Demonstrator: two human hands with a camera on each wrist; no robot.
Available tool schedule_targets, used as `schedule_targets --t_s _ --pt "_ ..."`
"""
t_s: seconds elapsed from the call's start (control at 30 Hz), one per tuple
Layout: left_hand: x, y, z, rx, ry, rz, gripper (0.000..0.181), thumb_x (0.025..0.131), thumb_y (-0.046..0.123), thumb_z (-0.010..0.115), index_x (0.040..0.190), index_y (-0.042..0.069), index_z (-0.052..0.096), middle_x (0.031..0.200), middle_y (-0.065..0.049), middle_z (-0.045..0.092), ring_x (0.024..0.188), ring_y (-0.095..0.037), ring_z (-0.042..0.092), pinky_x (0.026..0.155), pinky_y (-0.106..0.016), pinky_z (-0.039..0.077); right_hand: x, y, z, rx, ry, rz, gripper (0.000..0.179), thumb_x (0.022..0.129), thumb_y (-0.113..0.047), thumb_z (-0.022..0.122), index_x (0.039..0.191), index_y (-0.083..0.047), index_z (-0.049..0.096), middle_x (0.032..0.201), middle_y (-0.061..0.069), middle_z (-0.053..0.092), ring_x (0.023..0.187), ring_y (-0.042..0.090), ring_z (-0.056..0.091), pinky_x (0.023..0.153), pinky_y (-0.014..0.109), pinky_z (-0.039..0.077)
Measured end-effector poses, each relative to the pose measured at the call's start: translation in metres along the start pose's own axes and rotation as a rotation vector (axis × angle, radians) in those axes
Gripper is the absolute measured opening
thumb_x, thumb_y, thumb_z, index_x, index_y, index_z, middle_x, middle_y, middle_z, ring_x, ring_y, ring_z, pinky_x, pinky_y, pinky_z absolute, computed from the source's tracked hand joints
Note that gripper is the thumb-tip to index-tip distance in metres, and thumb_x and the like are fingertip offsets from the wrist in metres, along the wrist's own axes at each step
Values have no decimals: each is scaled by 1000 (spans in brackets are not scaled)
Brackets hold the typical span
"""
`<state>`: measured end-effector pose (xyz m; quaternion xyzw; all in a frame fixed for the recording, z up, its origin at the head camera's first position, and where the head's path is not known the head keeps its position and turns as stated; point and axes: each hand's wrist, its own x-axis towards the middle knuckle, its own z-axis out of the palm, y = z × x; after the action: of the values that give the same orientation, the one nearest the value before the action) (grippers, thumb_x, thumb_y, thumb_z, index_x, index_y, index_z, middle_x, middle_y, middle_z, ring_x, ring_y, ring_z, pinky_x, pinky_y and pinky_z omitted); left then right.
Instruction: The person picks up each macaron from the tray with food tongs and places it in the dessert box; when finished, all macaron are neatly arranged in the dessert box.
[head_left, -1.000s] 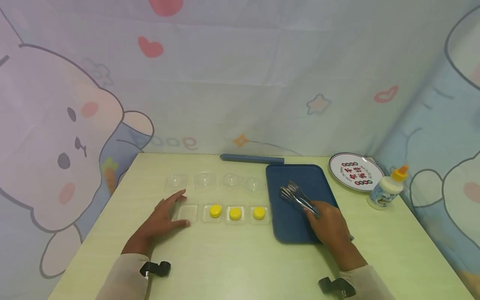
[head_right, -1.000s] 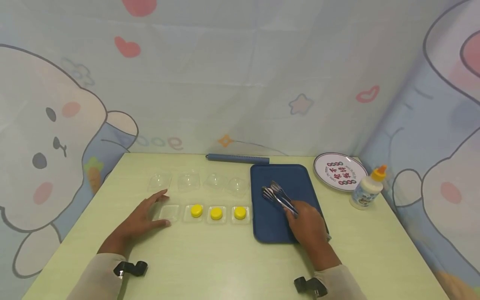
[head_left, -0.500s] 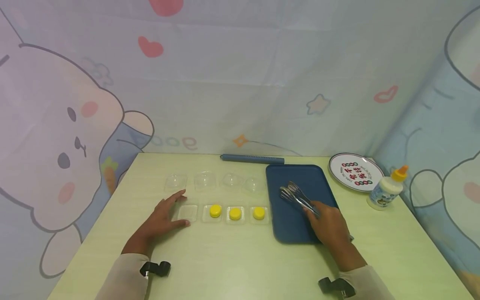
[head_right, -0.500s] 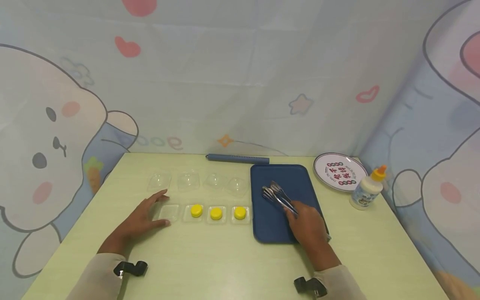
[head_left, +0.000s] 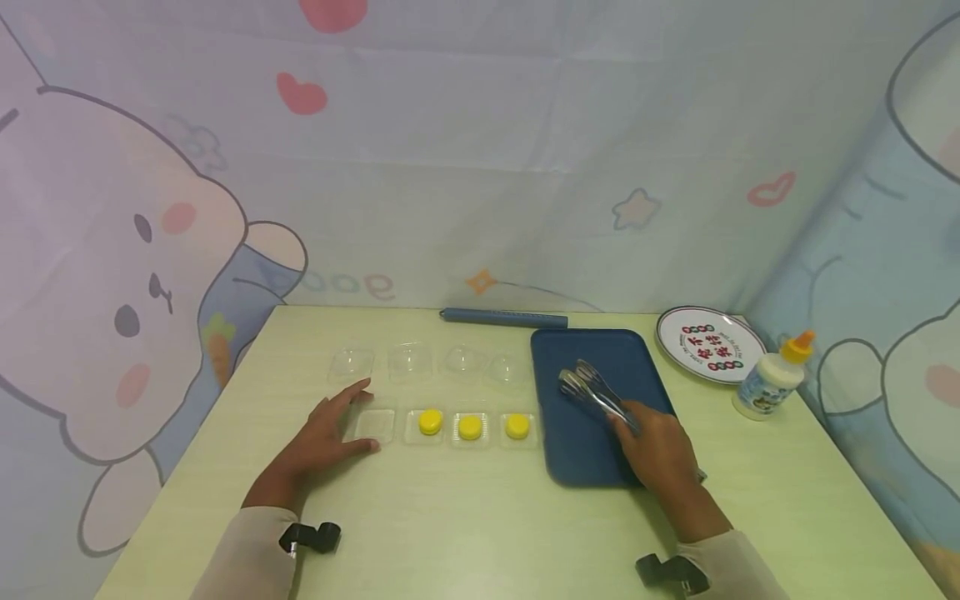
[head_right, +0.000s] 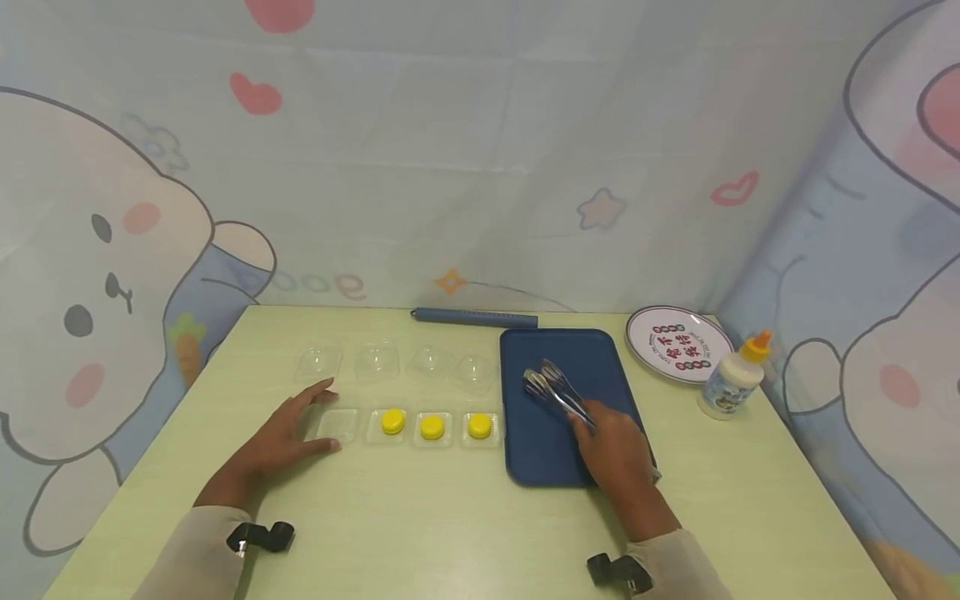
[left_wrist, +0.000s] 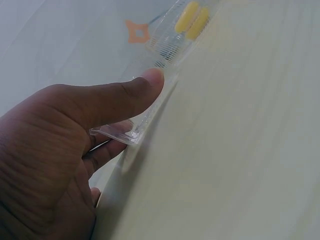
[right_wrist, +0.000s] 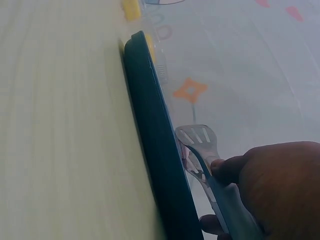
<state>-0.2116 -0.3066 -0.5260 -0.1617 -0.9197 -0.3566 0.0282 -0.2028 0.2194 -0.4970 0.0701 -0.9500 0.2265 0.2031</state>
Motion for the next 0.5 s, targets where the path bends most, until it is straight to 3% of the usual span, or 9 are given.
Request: schedule_targets --t_s 0.3,0.5 --pt "0 -1 0 4 5 9 100 90 32 91 169 11 35 155 -20 61 156 -51 42 130 -78 11 1 -4 -2 -4 41 -32 28 99 -19 82 121 -3 78 102 24 82 87 46 79 69 62 58" --pt "-1 1 0 5 6 17 99 90 30 91 169 9 35 155 -21 62 155 -52 42 130 -78 11 2 -7 -3 -6 71 -55 26 98 -19 83 119 -5 78 96 22 82 75 40 76 63 59 55"
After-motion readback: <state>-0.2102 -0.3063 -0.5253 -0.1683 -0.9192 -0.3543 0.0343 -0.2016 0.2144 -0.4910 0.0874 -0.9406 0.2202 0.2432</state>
